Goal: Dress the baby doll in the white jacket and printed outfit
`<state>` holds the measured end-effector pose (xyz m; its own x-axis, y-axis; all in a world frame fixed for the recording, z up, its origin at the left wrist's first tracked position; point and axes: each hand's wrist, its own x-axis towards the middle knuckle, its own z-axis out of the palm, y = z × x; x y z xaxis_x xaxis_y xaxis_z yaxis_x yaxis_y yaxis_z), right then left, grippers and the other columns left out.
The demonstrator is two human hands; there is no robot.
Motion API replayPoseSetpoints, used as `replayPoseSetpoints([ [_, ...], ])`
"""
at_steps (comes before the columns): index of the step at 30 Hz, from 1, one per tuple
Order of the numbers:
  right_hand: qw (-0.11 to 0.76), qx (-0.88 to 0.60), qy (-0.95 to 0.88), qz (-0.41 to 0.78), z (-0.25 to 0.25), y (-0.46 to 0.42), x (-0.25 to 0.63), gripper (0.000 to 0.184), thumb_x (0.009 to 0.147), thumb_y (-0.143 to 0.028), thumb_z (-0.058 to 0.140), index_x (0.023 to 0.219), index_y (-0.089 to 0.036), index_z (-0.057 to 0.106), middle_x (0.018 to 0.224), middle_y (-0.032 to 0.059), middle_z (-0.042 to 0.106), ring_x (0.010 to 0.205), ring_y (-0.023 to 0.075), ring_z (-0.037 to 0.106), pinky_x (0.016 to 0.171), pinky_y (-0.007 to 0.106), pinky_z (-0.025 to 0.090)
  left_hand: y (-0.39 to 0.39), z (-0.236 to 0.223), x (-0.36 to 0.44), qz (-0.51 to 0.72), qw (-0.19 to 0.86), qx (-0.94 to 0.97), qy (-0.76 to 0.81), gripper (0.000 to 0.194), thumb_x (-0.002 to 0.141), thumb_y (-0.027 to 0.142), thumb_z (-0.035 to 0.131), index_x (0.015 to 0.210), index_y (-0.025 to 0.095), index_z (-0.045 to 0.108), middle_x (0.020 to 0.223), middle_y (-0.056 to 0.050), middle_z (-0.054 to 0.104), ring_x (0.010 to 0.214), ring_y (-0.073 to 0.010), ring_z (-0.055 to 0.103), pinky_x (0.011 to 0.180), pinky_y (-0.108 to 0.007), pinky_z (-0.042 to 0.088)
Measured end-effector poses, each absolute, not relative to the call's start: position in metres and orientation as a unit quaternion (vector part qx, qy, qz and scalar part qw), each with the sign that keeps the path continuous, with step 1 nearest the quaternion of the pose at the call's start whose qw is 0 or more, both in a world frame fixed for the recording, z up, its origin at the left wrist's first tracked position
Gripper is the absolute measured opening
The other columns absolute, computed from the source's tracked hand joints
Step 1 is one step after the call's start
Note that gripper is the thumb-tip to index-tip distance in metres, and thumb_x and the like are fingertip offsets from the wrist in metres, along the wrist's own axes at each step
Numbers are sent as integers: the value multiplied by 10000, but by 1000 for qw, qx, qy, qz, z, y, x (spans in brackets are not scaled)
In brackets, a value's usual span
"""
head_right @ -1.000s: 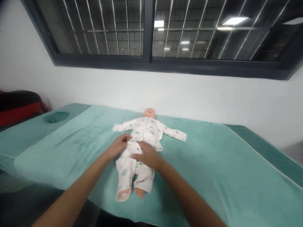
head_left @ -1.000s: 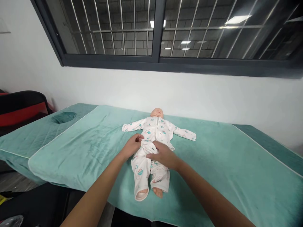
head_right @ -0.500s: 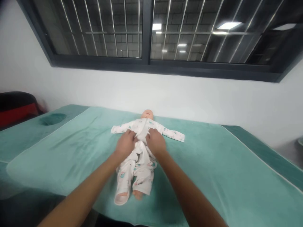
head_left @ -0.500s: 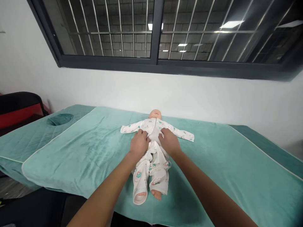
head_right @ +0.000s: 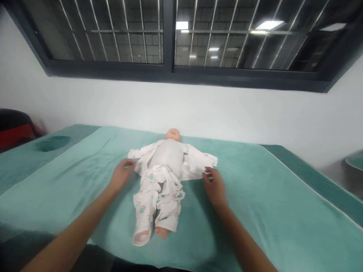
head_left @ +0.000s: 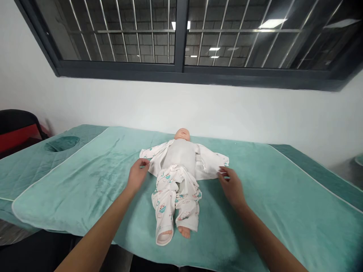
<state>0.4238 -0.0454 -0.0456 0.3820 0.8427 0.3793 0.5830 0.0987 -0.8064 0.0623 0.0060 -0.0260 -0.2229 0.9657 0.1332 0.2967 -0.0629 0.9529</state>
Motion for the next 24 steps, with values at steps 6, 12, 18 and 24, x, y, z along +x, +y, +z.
replayPoseSetpoints([
  [6,385,-511,-723,260,-23,-32,358,152,835,-317,551,902,-209,634,904,34,616,846,170,570,742,305,460,-9,-12,79,354,434,697,448,154,766,341,615,833,212,667,1194,-75,598,1110,-225,576,932,-311,466],
  [12,259,-430,-836,222,-1,-37,356,90,715,-181,687,791,-210,650,1169,54,538,1111,228,470,971,395,392,-17,2,70,233,405,781,414,146,754,339,671,847,235,630,1542,-48,287,1444,-258,253,1101,-358,342],
  [18,187,-400,-864,242,12,-46,365,109,760,-244,705,763,-206,603,1500,10,341,1413,302,209,1083,485,318,-12,-4,84,288,346,792,413,120,818,327,586,778,223,543,1516,-85,378,1404,-265,337,1108,-407,307],
  [24,278,-434,-849,113,-7,-24,357,132,934,-255,484,827,-199,537,1512,106,356,1383,256,344,1077,491,356,7,-14,106,378,266,705,538,165,876,293,485,752,241,389,955,-54,693,941,-225,626,790,-318,419],
])
